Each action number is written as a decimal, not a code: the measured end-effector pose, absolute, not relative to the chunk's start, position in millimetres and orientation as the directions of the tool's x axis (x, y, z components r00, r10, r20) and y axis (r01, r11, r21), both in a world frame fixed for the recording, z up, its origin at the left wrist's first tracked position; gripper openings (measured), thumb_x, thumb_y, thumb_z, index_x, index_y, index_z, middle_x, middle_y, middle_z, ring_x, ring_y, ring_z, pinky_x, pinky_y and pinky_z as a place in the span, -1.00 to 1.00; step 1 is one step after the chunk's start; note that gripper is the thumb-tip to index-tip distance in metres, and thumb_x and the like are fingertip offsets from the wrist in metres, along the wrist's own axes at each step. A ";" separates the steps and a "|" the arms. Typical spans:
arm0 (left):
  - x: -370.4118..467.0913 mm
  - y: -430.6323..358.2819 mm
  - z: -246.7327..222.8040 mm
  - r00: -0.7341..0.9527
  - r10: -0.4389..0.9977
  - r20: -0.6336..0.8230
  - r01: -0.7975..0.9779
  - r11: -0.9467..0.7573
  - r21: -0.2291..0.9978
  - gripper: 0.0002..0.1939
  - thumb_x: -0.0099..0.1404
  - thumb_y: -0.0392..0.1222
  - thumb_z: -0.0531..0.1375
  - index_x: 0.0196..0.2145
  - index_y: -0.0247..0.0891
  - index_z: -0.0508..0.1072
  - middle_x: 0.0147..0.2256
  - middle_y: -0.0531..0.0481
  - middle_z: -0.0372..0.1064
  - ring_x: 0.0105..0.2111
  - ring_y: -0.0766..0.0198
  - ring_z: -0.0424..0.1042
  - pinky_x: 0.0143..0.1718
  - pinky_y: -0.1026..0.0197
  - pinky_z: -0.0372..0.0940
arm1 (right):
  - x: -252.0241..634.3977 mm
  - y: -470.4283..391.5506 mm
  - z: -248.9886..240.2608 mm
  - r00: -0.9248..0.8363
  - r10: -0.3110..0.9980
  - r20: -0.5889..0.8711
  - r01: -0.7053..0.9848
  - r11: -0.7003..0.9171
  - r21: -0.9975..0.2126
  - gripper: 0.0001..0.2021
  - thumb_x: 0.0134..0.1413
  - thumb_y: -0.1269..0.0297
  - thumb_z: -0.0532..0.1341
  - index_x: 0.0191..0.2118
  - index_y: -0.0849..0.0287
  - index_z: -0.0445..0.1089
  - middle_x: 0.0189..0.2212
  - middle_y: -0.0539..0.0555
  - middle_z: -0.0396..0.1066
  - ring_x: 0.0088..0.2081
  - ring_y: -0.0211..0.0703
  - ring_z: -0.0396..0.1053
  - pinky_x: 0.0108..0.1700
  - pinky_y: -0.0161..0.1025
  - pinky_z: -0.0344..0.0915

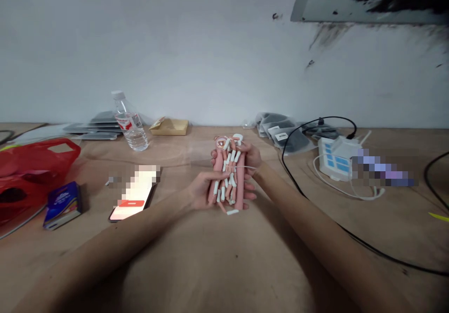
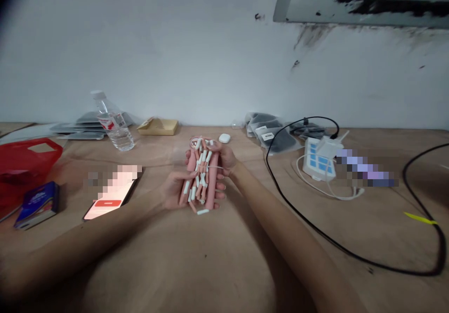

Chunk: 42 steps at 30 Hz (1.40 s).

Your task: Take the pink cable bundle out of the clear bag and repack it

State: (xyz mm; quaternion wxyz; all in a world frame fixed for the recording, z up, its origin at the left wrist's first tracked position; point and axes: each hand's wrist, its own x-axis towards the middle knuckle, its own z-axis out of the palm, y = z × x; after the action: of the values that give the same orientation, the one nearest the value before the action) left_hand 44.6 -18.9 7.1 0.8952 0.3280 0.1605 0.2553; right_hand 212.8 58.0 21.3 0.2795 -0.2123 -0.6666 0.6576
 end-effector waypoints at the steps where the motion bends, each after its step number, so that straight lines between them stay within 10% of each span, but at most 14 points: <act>1: 43.7 -18.3 6.0 0.824 0.553 -0.125 -0.337 0.654 0.677 -0.58 0.27 -0.10 0.17 0.01 -0.41 0.45 -0.07 -0.27 0.52 0.00 -0.03 0.51 0.11 -0.13 0.28 | 212.9 58.2 20.5 -0.771 0.630 0.095 -0.109 0.016 -0.994 -0.41 0.02 -0.27 0.05 -0.11 0.18 0.35 -0.37 0.17 0.56 -0.53 -0.08 0.47 -0.63 -0.20 0.40; 6: 45.9 -13.7 -3.1 0.752 0.613 -0.244 -0.271 0.624 0.733 -0.73 0.26 -0.14 0.31 -0.13 -0.34 0.47 -0.26 -0.13 0.52 -0.24 0.14 0.56 -0.09 0.03 0.41 | 208.4 61.8 8.6 -0.806 0.588 0.065 -0.205 -0.174 -0.963 -0.51 -0.01 -0.02 0.19 -0.02 0.19 0.32 -0.28 0.17 0.59 -0.53 -0.13 0.46 -0.60 -0.23 0.42; 13: 58.0 -19.3 -5.5 0.623 0.699 -0.349 -0.260 0.607 0.751 -0.77 0.17 -0.23 0.41 -0.28 -0.34 0.47 -0.47 0.04 0.43 -0.56 0.38 0.44 -0.47 0.30 0.36 | 194.7 56.2 16.6 -0.710 0.674 0.202 -0.481 -0.255 -0.839 -0.40 0.05 -0.02 0.14 0.16 0.21 0.25 0.07 0.28 0.47 0.05 0.09 0.47 0.12 0.11 0.37; 42: 56.5 -21.3 -6.5 0.627 0.683 -0.376 -0.292 0.653 0.699 -0.77 0.25 -0.25 0.31 -0.16 -0.41 0.51 -0.13 -0.25 0.56 -0.06 0.08 0.56 0.10 0.03 0.36 | 186.4 59.5 21.6 -0.759 0.650 0.028 -0.469 -0.517 -0.716 -0.25 0.31 -0.19 -0.18 0.10 0.44 0.36 -0.03 0.44 0.52 0.05 0.23 0.48 0.12 0.29 0.34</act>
State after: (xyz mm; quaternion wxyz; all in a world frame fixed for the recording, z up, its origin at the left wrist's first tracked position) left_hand 56.5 -21.3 -6.5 0.8496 0.3026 0.3231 0.2867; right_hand 186.4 59.5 21.6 0.3246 -0.1227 -0.3688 0.8623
